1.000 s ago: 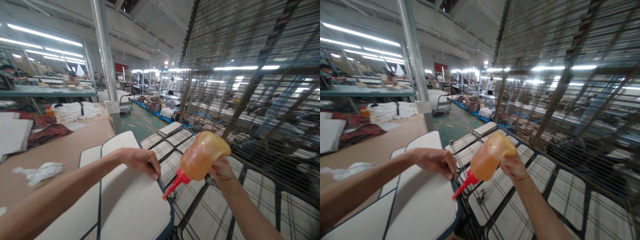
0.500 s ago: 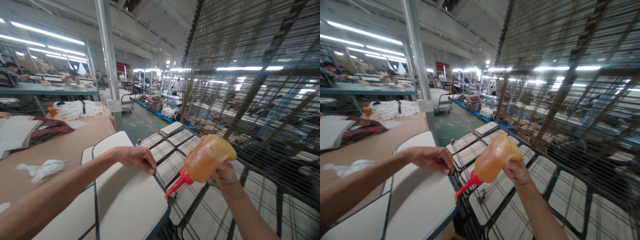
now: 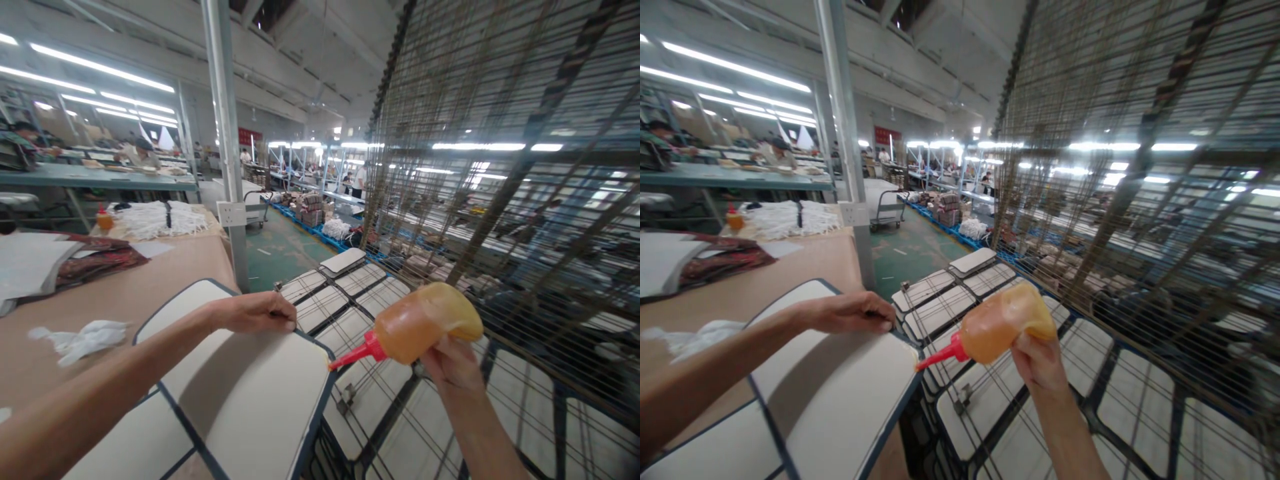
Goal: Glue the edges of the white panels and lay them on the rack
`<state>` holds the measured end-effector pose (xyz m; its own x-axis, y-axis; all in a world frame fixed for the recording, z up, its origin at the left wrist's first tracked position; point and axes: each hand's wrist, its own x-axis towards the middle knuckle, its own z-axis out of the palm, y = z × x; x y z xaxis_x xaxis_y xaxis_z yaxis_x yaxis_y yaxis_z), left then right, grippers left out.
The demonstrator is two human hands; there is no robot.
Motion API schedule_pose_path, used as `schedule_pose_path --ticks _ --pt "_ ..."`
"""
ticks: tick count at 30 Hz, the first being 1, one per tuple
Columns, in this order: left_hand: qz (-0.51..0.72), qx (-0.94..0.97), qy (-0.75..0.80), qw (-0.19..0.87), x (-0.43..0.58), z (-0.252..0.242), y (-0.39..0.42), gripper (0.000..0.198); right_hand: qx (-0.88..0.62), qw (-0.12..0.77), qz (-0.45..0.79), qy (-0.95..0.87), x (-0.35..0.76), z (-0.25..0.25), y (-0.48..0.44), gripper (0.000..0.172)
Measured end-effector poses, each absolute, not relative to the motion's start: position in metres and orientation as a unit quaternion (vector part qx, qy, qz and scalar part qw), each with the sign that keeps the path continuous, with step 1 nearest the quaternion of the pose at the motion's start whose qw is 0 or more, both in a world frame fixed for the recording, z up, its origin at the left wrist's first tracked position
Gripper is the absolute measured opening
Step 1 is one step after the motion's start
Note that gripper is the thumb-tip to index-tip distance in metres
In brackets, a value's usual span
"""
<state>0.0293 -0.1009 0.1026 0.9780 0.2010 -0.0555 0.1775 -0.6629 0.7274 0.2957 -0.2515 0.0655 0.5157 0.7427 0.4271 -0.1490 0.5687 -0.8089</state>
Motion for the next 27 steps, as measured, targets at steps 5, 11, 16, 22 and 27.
schedule_pose_path --ticks 5,11,16,22,27 --pt "0.035 0.908 0.122 0.398 0.022 0.098 -0.099 0.035 -0.362 0.803 0.269 -0.389 0.291 0.063 -0.247 0.058" --pt "0.048 0.900 0.137 0.411 0.013 0.093 -0.099 0.036 -0.359 0.813 0.254 -0.382 0.285 0.058 -0.245 0.054" --pt "0.050 0.889 0.155 0.428 0.007 0.086 -0.096 0.037 -0.367 0.813 0.252 -0.374 0.281 0.054 -0.247 0.055" --pt "0.051 0.862 0.167 0.476 0.002 0.078 -0.090 0.038 -0.376 0.806 0.259 -0.378 0.275 0.054 -0.249 0.057" --pt "0.060 0.848 0.181 0.495 -0.001 0.071 -0.085 0.040 -0.379 0.797 0.254 -0.395 0.272 0.051 -0.250 0.059"
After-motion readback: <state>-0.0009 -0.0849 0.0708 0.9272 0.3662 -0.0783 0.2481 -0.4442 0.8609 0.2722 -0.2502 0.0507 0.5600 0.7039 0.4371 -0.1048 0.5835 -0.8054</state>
